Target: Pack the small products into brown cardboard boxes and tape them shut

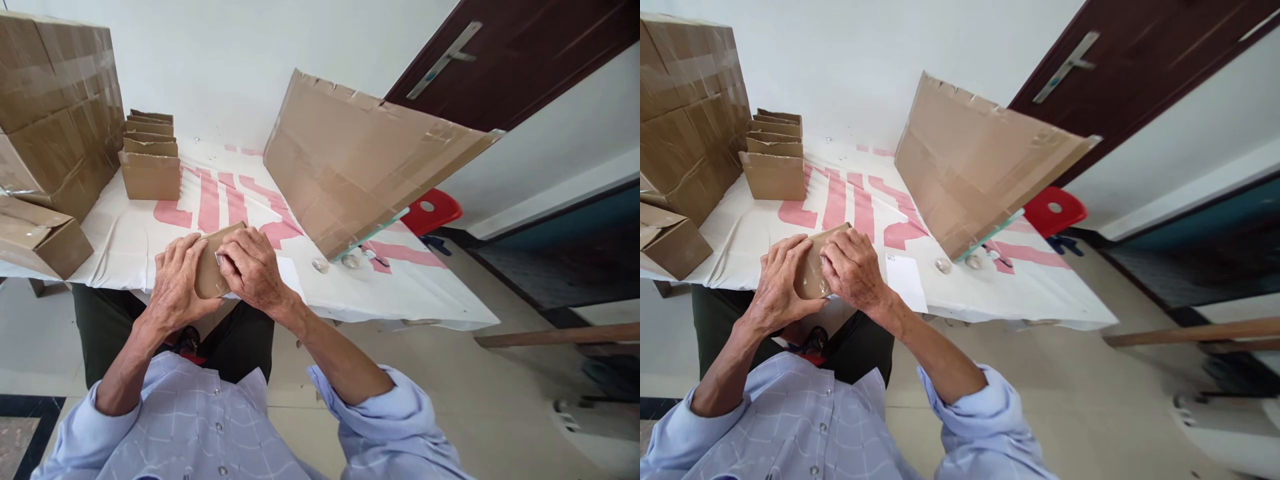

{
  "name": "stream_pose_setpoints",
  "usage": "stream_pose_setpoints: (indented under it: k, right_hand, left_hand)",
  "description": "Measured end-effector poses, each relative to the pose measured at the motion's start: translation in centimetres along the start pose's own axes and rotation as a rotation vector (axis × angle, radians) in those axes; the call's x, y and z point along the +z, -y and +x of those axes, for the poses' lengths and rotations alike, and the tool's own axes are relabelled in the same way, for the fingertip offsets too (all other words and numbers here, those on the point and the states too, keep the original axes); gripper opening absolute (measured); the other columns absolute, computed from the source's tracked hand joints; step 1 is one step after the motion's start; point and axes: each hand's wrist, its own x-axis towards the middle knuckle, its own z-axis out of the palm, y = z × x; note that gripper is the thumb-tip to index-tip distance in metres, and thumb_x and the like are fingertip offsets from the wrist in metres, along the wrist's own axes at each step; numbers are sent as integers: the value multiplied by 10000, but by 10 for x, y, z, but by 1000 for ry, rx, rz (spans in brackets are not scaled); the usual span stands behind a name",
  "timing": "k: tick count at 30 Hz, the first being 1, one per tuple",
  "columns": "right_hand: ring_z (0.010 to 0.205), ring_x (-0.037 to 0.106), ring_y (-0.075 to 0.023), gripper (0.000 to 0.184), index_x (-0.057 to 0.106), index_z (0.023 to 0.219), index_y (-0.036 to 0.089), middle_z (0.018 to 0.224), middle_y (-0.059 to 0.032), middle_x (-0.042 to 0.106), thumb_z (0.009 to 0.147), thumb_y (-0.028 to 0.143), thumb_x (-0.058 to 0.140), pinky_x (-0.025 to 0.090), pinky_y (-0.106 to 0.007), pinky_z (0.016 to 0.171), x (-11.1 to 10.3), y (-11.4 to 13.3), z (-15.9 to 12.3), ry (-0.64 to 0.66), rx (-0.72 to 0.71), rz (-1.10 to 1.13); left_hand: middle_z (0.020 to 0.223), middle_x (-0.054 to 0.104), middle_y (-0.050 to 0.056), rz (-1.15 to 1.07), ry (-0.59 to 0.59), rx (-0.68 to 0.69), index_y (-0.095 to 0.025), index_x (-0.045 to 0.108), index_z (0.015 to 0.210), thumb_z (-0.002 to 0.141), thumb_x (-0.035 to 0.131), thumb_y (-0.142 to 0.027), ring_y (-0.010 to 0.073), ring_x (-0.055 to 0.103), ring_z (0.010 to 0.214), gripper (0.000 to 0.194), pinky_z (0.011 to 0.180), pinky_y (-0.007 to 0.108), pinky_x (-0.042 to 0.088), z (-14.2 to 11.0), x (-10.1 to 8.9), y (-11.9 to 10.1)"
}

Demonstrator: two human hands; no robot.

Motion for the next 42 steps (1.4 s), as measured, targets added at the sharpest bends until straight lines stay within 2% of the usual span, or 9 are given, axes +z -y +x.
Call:
stream_pose_setpoints:
  k: [3, 6, 12, 21, 26, 31, 38, 42]
  right_hand:
    - [964, 567, -260, 230, 751, 1021, 215, 1034, -96, 716, 1064, 177, 529, 442, -425, 876, 1, -1, -1, -25, -6, -11]
    - [951, 566, -253, 239, 761, 994, 214, 1015, -91, 720, 1064, 176, 536, 439, -423, 866, 3, -1, -1, -22, -17, -20]
    - [960, 576, -259, 239, 758, 973, 210, 1005, -95, 720, 1052, 158, 539, 450, -419, 857, 2, 1, 2, 21, -12, -17]
    - [1045, 570, -284, 217, 737, 979, 204, 1062, -115, 709, 1036, 138, 538, 438, -434, 898, 3, 3, 7, 94, 9, 10]
    - [1031, 576, -281, 232, 733, 968, 198, 1042, -115, 700, 1048, 153, 520, 448, -432, 900, 3, 3, 7, 79, -24, 24]
    - [1031, 566, -281, 238, 753, 1062, 197, 1096, -118, 706, 1042, 148, 521, 455, -441, 915, 4, 2, 2, 49, 17, 32]
    - [1008, 555, -274, 248, 740, 958, 205, 1039, -106, 708, 1029, 129, 516, 438, -433, 879, 6, 3, 4, 56, -3, 10]
    - [1003, 560, -273, 240, 747, 992, 207, 1058, -108, 711, 1031, 134, 523, 443, -438, 886, 4, 4, 3, 55, -3, 16]
  left_hand:
    - [1622, 510, 217, -3, -2, 9, -217, 430, 1557, 678, 880, -342, 454, 487, 1460, 996, 1154, 632, 428, 0, 2, 1]
    - [1619, 513, 209, -8, -9, -1, -226, 436, 1561, 679, 873, -336, 453, 487, 1458, 991, 1158, 633, 424, -1, 2, 0]
    - [1616, 518, 211, -6, 24, -21, -222, 425, 1562, 687, 866, -332, 452, 486, 1462, 987, 1166, 630, 419, 0, -2, -2]
    - [1613, 523, 189, -22, 1, -43, -250, 446, 1565, 688, 876, -342, 450, 480, 1469, 981, 1181, 640, 409, -3, -2, 0]
    - [1617, 517, 194, -26, 6, -34, -247, 437, 1576, 695, 873, -356, 458, 472, 1476, 988, 1188, 648, 399, -4, -2, 1]
    - [1610, 520, 208, -20, -3, -34, -229, 437, 1566, 692, 861, -322, 451, 484, 1464, 976, 1164, 631, 417, -3, -1, -1]
    - [1607, 527, 213, -12, 2, -38, -222, 437, 1551, 691, 854, -321, 450, 490, 1460, 961, 1162, 629, 422, -3, -2, -2]
    - [1610, 526, 207, -8, 3, -35, -235, 429, 1557, 699, 847, -320, 447, 490, 1463, 958, 1172, 635, 413, -4, -2, -2]
